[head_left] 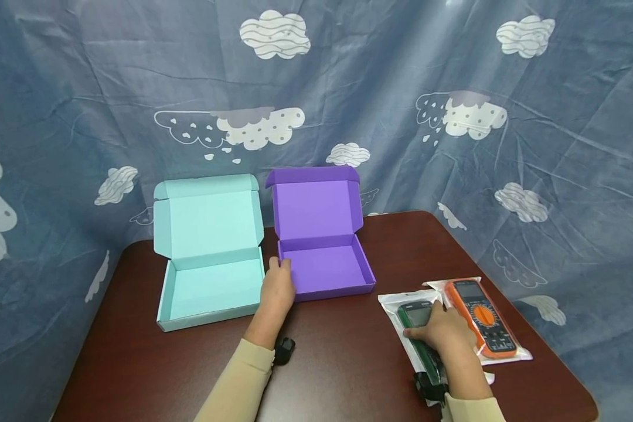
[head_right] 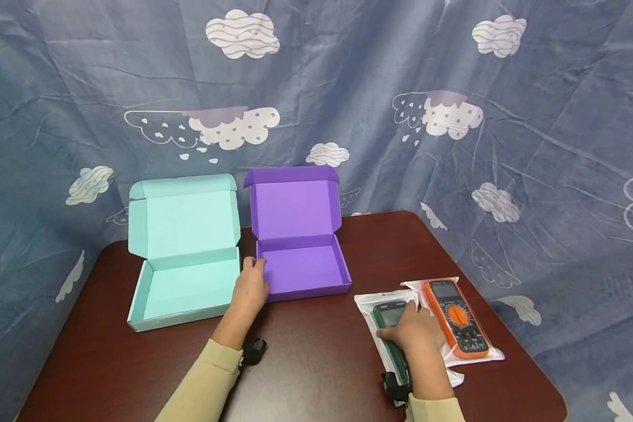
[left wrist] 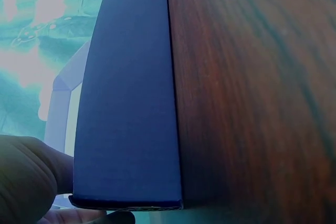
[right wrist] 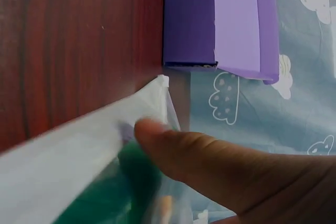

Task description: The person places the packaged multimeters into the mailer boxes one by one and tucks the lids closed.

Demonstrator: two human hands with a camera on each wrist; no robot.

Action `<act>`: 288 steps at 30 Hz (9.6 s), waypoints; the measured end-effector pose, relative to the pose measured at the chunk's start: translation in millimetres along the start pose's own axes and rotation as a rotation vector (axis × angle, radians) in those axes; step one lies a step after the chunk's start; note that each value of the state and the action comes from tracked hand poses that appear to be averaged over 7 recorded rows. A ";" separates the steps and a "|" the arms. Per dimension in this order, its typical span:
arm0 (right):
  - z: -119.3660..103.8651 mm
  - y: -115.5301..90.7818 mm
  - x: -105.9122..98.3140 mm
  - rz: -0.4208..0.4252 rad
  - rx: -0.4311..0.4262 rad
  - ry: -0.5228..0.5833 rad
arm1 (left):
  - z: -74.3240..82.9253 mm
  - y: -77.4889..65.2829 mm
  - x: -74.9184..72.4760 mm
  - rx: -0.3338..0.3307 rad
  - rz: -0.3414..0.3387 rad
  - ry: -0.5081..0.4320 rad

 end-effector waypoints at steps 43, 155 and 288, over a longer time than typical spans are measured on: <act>2.7 -6.7 12.8 0.088 0.044 0.057 | -2.0 0.8 4.6 0.006 -0.013 0.006; -84.1 -22.1 -35.9 0.181 -0.403 -0.044 | -3.2 2.3 0.5 -0.011 -0.042 -0.037; -214.6 19.7 13.0 0.126 -0.669 -0.309 | -13.3 -0.3 -1.3 -0.028 -0.045 0.009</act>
Point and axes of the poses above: each hand's wrist, its own y-axis towards the middle knuckle, its own x-axis out of the palm, z = x × y, the point moved 3 cm from there along y, towards the middle knuckle, and after that the axes turned 9 degrees about y, right-handed, at the moved point
